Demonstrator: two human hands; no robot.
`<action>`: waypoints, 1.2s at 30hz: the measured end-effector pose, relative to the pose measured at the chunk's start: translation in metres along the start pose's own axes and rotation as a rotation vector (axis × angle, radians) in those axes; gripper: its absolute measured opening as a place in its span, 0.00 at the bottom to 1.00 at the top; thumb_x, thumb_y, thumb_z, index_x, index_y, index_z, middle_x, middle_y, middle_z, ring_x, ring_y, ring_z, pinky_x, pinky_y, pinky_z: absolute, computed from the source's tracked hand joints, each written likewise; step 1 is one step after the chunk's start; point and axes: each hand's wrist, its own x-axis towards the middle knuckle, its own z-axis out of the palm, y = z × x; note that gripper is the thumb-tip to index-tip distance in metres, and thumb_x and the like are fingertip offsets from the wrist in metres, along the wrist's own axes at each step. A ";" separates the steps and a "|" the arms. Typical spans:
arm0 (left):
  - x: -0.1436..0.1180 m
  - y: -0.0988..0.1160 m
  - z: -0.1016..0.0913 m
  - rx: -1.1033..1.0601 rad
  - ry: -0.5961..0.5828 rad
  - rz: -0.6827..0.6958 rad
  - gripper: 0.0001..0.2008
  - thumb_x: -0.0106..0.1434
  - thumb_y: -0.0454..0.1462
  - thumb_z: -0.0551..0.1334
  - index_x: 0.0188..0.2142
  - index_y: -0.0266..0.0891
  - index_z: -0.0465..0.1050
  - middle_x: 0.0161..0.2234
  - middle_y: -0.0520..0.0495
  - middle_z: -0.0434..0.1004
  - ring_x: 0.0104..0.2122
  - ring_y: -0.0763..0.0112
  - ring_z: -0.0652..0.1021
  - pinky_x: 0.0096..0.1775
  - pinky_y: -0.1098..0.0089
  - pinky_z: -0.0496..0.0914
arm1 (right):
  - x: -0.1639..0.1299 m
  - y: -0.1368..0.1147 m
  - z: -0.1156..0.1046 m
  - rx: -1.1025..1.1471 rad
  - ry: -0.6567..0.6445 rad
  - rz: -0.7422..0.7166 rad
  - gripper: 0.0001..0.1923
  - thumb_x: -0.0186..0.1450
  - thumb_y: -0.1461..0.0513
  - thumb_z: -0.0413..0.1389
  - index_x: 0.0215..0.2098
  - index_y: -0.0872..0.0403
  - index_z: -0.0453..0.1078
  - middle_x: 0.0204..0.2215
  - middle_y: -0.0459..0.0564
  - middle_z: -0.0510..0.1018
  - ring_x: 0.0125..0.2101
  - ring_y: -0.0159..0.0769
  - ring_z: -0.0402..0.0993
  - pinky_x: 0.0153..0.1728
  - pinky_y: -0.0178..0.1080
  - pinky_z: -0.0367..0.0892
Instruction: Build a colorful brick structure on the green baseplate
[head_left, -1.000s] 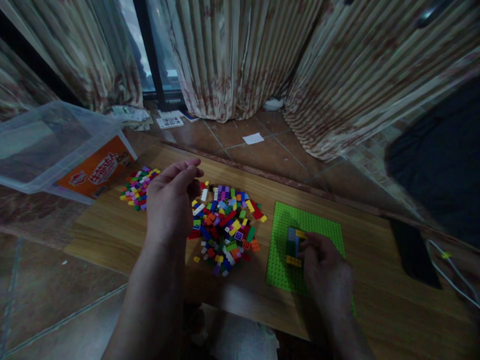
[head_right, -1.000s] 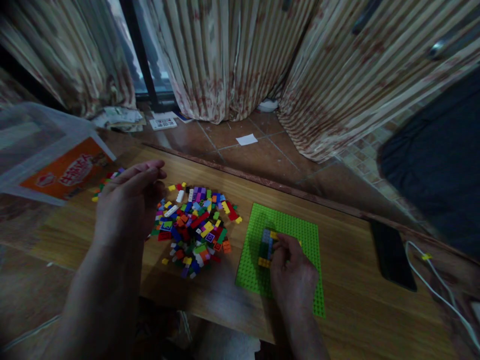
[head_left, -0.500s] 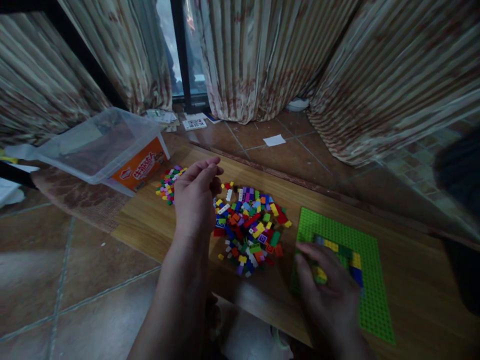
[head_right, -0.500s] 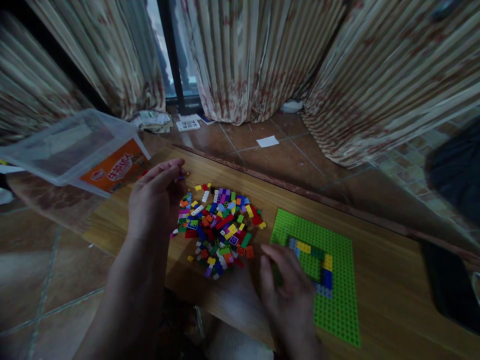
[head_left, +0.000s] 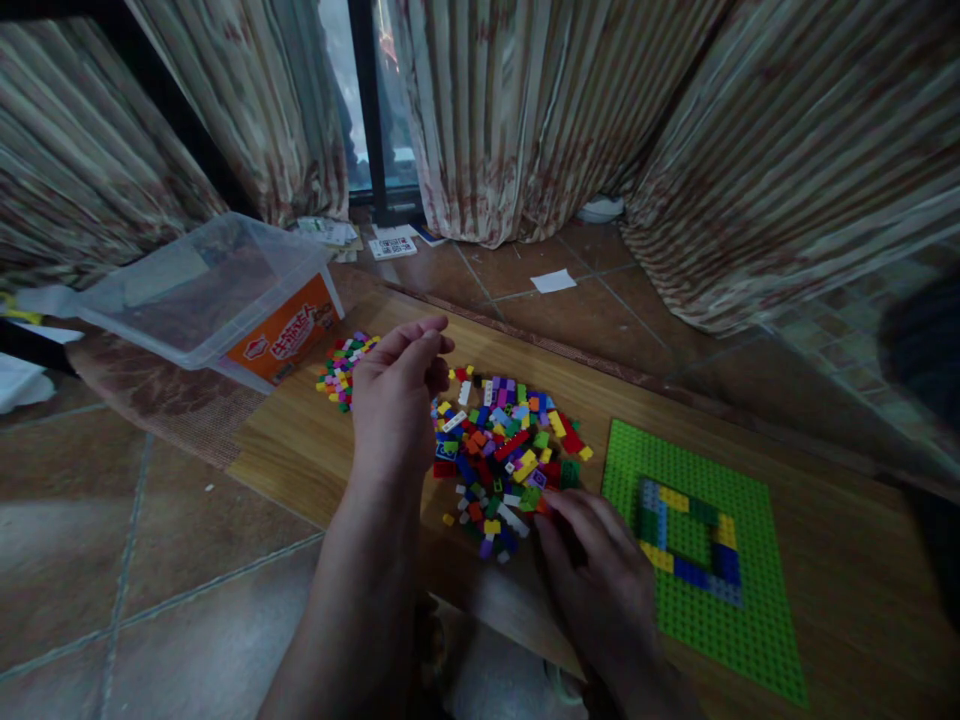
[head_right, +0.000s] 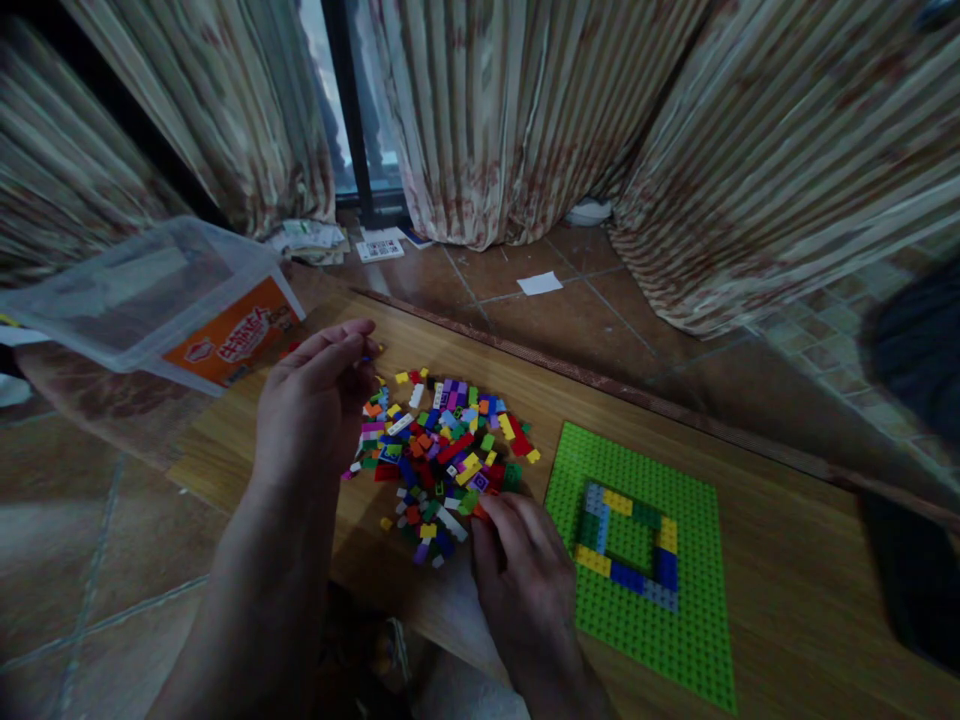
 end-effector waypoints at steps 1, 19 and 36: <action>0.000 0.000 0.000 0.002 0.002 0.001 0.05 0.50 0.33 0.66 0.30 0.37 0.78 0.25 0.51 0.73 0.20 0.80 0.67 0.21 0.76 0.60 | 0.000 0.000 -0.001 -0.001 0.020 0.007 0.10 0.67 0.65 0.56 0.46 0.53 0.73 0.40 0.50 0.78 0.40 0.35 0.76 0.41 0.39 0.73; -0.003 0.001 0.005 0.021 -0.009 0.000 0.05 0.50 0.32 0.66 0.29 0.36 0.78 0.25 0.51 0.72 0.19 0.81 0.67 0.21 0.77 0.59 | -0.016 -0.012 0.001 -0.048 -0.093 -0.044 0.09 0.68 0.64 0.53 0.44 0.52 0.72 0.36 0.49 0.78 0.34 0.36 0.76 0.33 0.37 0.71; 0.001 0.008 -0.001 0.046 0.056 0.013 0.05 0.50 0.32 0.65 0.30 0.37 0.78 0.25 0.52 0.72 0.21 0.82 0.68 0.22 0.79 0.62 | -0.013 -0.010 0.005 0.001 -0.075 0.101 0.07 0.69 0.62 0.52 0.36 0.51 0.72 0.32 0.47 0.77 0.31 0.34 0.75 0.31 0.35 0.69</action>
